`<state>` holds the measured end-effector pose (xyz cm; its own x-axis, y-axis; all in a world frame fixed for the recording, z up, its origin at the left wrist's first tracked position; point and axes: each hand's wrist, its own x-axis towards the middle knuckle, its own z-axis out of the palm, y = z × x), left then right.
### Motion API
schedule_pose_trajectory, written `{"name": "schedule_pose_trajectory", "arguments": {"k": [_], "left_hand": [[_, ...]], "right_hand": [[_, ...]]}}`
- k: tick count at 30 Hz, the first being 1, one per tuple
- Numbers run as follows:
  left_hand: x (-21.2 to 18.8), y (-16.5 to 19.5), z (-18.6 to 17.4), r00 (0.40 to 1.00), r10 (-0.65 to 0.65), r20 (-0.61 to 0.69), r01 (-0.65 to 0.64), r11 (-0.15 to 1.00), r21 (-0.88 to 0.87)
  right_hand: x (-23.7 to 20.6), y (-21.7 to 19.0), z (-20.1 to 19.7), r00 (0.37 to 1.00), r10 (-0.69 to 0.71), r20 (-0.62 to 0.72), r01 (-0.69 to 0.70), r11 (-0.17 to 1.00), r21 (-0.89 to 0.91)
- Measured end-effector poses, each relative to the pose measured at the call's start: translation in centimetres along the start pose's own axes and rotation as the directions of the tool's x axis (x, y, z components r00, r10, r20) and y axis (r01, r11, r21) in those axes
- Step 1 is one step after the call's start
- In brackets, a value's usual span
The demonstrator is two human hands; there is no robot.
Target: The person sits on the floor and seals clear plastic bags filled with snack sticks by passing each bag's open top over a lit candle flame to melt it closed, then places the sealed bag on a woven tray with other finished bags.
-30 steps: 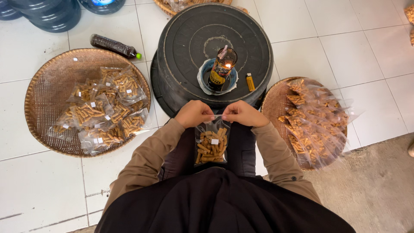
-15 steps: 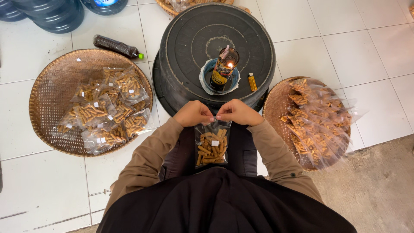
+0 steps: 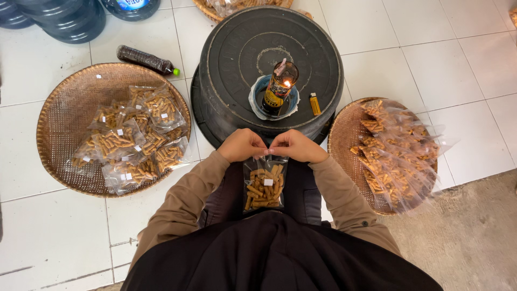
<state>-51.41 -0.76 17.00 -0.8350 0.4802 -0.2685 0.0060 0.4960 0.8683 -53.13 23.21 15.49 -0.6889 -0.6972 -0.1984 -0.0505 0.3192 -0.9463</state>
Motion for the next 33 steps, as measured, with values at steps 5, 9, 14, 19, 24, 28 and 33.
{"name": "schedule_pose_trajectory", "arguments": {"k": [5, 9, 14, 19, 24, 28, 33], "left_hand": [[-0.6, 0.4, -0.1, 1.000, 0.003, -0.026, -0.002, 0.998, 0.057], [-1.0, 0.5, -0.1, 1.000, 0.022, -0.018, -0.021, 0.997, 0.078], [-1.1, 0.6, 0.0, 0.999, -0.017, -0.027, 0.019, 0.996, 0.084], [-1.6, 0.9, 0.3, 0.997, 0.035, -0.070, -0.023, 0.986, 0.165], [-3.0, 1.3, 0.6, 0.983, 0.167, -0.081, -0.144, 0.961, 0.236], [-4.5, 1.4, 0.8, 0.980, 0.170, -0.103, -0.146, 0.966, 0.213], [-6.2, 1.1, 0.7, 0.986, 0.094, -0.138, -0.069, 0.982, 0.176]], "right_hand": [[0.0, 0.6, 0.9, 0.993, -0.105, -0.051, 0.106, 0.994, 0.024], [-0.3, 0.7, 1.4, 0.994, -0.082, -0.066, 0.084, 0.996, 0.030], [-0.2, 0.9, 1.6, 0.997, -0.044, -0.057, 0.047, 0.998, 0.043], [-0.3, 1.3, 1.9, 0.993, -0.080, -0.084, 0.090, 0.989, 0.116], [-1.5, 0.8, 2.7, 0.972, -0.194, -0.134, 0.198, 0.980, 0.014], [-2.5, -0.6, 3.5, 0.967, -0.217, -0.132, 0.209, 0.975, -0.071], [-2.6, -2.3, 3.9, 0.963, -0.257, -0.081, 0.249, 0.964, -0.092]]}}
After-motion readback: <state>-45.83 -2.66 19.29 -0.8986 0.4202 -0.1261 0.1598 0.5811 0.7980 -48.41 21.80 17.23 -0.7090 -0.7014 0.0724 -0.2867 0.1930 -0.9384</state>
